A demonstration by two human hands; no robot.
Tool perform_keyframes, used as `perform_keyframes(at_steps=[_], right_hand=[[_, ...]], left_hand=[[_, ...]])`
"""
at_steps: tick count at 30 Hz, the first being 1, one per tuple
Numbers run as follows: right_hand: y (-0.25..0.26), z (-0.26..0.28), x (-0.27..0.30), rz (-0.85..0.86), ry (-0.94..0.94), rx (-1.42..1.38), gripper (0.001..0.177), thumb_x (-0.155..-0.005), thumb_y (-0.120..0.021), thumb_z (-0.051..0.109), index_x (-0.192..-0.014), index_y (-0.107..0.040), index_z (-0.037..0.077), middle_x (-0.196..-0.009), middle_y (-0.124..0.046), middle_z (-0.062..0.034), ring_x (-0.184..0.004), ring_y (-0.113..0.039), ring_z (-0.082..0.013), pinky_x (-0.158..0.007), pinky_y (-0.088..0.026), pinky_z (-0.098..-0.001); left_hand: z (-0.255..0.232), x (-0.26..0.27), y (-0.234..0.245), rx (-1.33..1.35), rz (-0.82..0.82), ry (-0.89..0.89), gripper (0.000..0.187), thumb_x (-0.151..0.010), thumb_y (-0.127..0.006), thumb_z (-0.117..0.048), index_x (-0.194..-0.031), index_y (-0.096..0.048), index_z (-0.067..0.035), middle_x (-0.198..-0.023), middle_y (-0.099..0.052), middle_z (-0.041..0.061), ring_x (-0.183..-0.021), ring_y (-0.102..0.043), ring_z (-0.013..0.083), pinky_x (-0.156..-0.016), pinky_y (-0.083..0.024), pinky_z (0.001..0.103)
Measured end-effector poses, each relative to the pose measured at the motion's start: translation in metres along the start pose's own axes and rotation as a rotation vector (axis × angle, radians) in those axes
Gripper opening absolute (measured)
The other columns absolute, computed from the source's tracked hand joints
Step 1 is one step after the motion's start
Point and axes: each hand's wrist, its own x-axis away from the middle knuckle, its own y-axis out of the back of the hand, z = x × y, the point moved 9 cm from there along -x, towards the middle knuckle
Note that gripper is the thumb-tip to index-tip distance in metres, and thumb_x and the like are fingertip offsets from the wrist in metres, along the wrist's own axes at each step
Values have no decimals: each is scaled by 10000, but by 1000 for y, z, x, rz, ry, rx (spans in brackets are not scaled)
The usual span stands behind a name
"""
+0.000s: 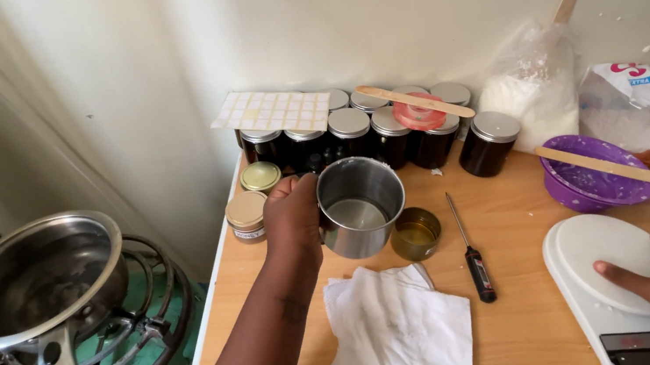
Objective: Pouring melted wax into a tin, weighing it on a digital scale, and cleaning the workspace with a cloth.
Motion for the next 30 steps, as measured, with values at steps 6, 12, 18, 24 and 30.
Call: perform_keyframes(at_steps=[6, 12, 18, 24, 30], right_hand=[[-28, 27, 6, -2, 83, 120, 1192, -746, -696, 758, -1724, -297, 206, -1666, -507, -227, -1530, -519, -440, -1247, -410, -537], [-49, 69, 34, 40, 120, 216, 1126, -792, -589, 833, -1690, -308, 214, -1625, -517, -250, -1499, -538, -449, -1202, -451, -552], [-61, 89, 43, 80, 145, 175, 1021, -897, -436, 809, -1735, -221, 268, -1694, -415, -221, -1552, -464, -433, -1253, -396, -540], [-42, 94, 65, 75, 368, -66, 614, -990, -530, 465, -1574, -546, 280, -1602, -616, 14, -1523, -518, -202, -1226, -404, -433], [-82, 4, 10, 143, 215, -49, 1006, -789, -814, 282, -1670, -356, 443, -1769, -350, 130, -1677, -245, -220, -1371, -200, -377]], left_hand=[[-10, 26, 24, -19, -45, -51, 423, -818, -619, -59, -642, -267, -212, -607, -229, -67, -586, -197, 92, -512, -166, 306], [-4, 60, 53, 13, -102, -12, 424, -827, -592, -26, -630, -264, -208, -603, -251, -49, -591, -234, 108, -527, -224, 317], [12, 75, 77, 8, -113, -10, 420, -841, -597, -30, -611, -286, -193, -586, -262, -50, -591, -241, 108, -544, -227, 316], [32, 69, 90, 65, -85, 25, 447, -845, -621, -18, -598, -290, -189, -582, -265, -48, -598, -226, 111, -550, -204, 314], [35, 69, 95, 49, -89, 14, 435, -845, -601, -11, -594, -289, -182, -582, -261, -45, -599, -219, 110, -551, -187, 317]])
